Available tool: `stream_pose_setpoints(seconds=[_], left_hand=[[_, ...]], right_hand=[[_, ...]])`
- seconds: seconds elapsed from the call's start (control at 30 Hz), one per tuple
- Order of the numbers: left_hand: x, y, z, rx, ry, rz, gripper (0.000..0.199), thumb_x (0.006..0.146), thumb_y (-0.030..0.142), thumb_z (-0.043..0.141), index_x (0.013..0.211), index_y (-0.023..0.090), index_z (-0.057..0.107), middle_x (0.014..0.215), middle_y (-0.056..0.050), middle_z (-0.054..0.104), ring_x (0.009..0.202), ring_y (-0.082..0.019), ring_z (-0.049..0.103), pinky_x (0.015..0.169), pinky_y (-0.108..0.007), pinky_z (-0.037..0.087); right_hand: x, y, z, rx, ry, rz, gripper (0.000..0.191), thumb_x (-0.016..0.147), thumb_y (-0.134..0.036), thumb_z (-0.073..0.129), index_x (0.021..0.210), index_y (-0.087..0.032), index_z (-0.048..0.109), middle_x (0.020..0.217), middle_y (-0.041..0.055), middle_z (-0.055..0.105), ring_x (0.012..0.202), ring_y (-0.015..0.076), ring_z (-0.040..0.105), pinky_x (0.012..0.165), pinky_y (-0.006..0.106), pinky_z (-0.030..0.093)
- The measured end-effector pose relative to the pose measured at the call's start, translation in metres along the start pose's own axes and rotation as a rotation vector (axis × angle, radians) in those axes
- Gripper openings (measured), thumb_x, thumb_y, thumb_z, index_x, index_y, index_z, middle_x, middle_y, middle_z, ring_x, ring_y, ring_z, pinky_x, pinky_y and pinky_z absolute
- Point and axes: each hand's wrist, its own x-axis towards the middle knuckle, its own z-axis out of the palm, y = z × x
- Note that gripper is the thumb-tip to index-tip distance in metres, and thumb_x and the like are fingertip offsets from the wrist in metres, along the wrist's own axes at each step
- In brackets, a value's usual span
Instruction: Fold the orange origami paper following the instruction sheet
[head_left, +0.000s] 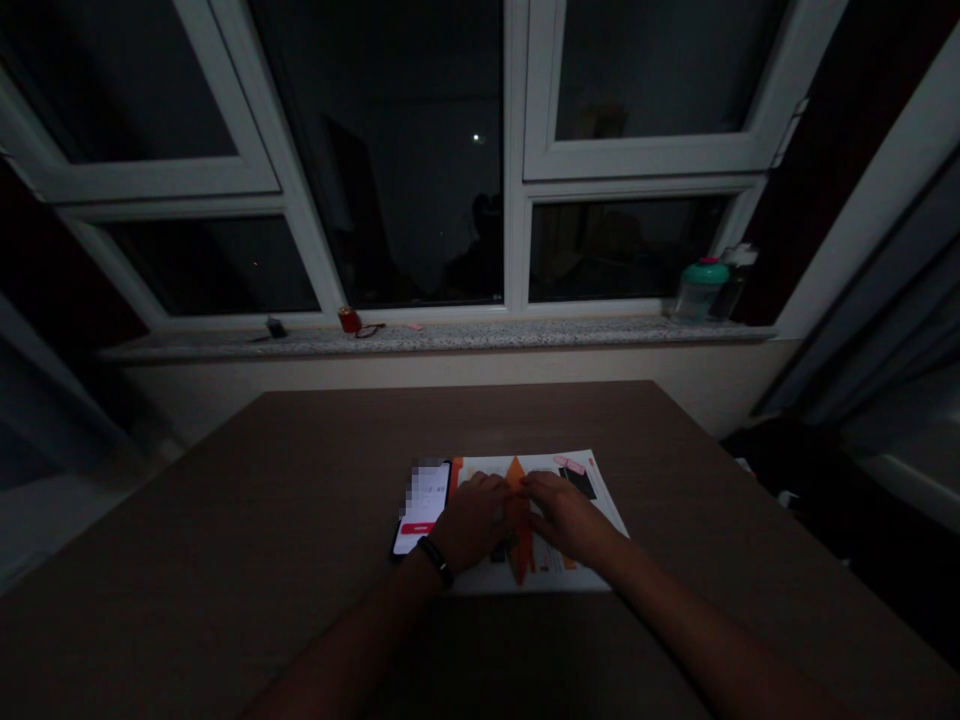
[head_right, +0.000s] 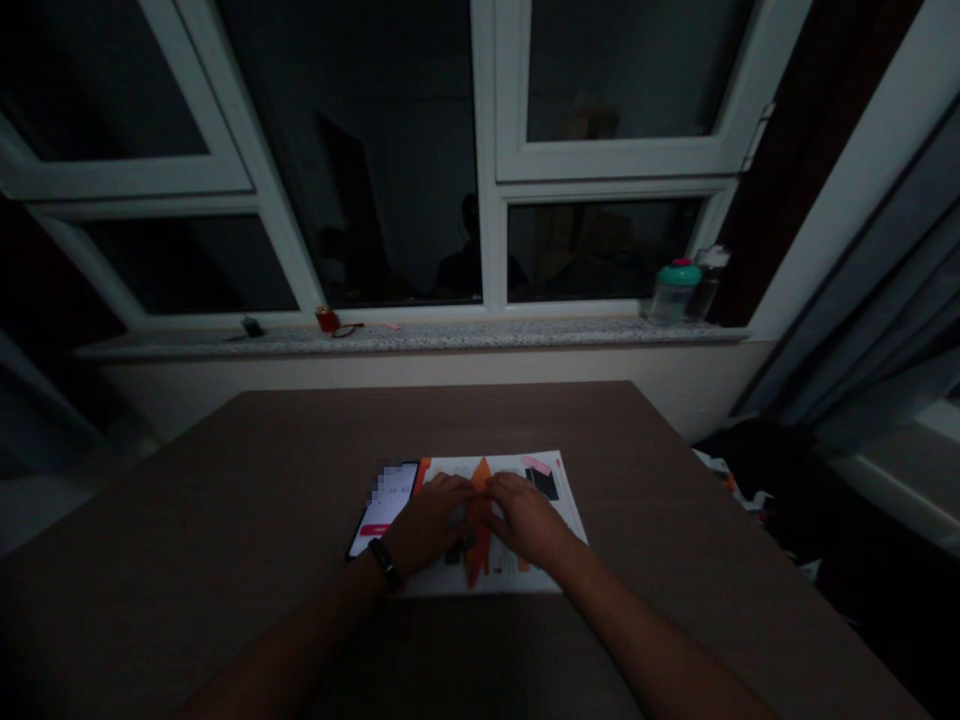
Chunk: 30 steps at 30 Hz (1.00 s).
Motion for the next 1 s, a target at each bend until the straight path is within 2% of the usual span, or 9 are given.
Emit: stream_pose_setpoints(seconds=[0.17,0.3,0.4,0.57,0.63,0.7,0.77,0.83,1.0], left_hand=[[0.002,-0.003,0.001,0.039,-0.021,-0.013,0.022,0.092,0.035,0.061,0.109,0.022,0.063,0.110,-0.005,0.062,0.103,-0.023,0.053,0.090,-0.038,0.042],[0.002,0.000,-0.002,0.050,-0.032,-0.003,0.022,0.094,0.037,0.059,0.110,0.023,0.064,0.107,-0.006,0.062,0.101,-0.023,0.054,0.089,-0.038,0.042],[0.001,-0.001,-0.002,0.059,-0.027,0.004,0.023,0.090,0.034,0.064,0.110,0.024,0.064,0.108,-0.006,0.061,0.102,-0.024,0.053,0.090,-0.039,0.042],[0.000,-0.002,0.001,-0.018,-0.017,-0.005,0.010,0.092,0.029,0.062,0.093,0.021,0.065,0.101,-0.004,0.060,0.095,-0.020,0.054,0.085,-0.034,0.044],[0.000,-0.001,0.002,-0.038,0.007,-0.037,0.010,0.093,0.028,0.059,0.090,0.020,0.065,0.099,-0.004,0.060,0.095,-0.020,0.054,0.083,-0.034,0.044],[0.000,-0.001,0.003,-0.034,0.056,-0.088,0.012,0.091,0.031,0.063,0.094,0.020,0.064,0.101,-0.005,0.059,0.097,-0.022,0.054,0.085,-0.035,0.045],[-0.001,-0.001,0.005,-0.017,0.102,-0.140,0.023,0.086,0.036,0.068,0.100,0.019,0.063,0.103,-0.006,0.058,0.098,-0.023,0.053,0.087,-0.038,0.045],[-0.002,-0.002,0.007,-0.001,0.124,-0.167,0.032,0.084,0.041,0.070,0.104,0.018,0.062,0.103,-0.007,0.057,0.098,-0.024,0.053,0.088,-0.040,0.045],[-0.003,-0.003,0.007,-0.012,0.109,-0.159,0.031,0.087,0.042,0.067,0.105,0.017,0.062,0.103,-0.007,0.057,0.097,-0.024,0.053,0.087,-0.040,0.045]], right_hand=[[-0.003,0.002,-0.002,-0.063,-0.049,0.024,0.034,0.088,-0.029,0.064,0.122,-0.026,0.067,0.134,0.0069,0.061,0.130,0.0306,0.046,0.109,0.049,0.035],[-0.006,0.001,-0.006,-0.082,-0.093,0.017,0.036,0.091,-0.032,0.060,0.127,-0.028,0.064,0.138,0.0058,0.058,0.133,0.0312,0.042,0.110,0.052,0.032],[-0.006,0.000,-0.008,-0.077,-0.095,0.012,0.034,0.092,-0.033,0.060,0.125,-0.030,0.065,0.138,0.0051,0.058,0.131,0.0306,0.043,0.109,0.051,0.033],[-0.003,0.001,-0.007,-0.023,-0.022,-0.014,0.019,0.092,-0.029,0.060,0.107,-0.028,0.072,0.124,0.0052,0.065,0.117,0.0258,0.051,0.101,0.044,0.040],[-0.002,0.003,-0.004,-0.018,0.023,0.008,0.020,0.090,-0.030,0.063,0.107,-0.025,0.071,0.117,0.0072,0.066,0.112,0.0257,0.053,0.098,0.042,0.041],[-0.002,0.004,-0.001,-0.029,0.059,0.048,0.030,0.087,-0.030,0.066,0.115,-0.021,0.067,0.116,0.0097,0.064,0.111,0.0268,0.052,0.098,0.042,0.041],[-0.003,0.007,0.002,-0.038,0.071,0.076,0.038,0.085,-0.031,0.067,0.121,-0.019,0.063,0.118,0.0113,0.061,0.112,0.0276,0.052,0.099,0.043,0.040],[-0.004,0.009,0.004,-0.033,0.078,0.085,0.040,0.084,-0.032,0.067,0.122,-0.020,0.063,0.120,0.0115,0.060,0.113,0.0277,0.051,0.100,0.043,0.039],[-0.001,0.014,0.006,0.079,0.135,0.077,0.037,0.079,-0.025,0.072,0.115,-0.020,0.064,0.113,0.0093,0.062,0.109,0.0264,0.054,0.097,0.042,0.040]])
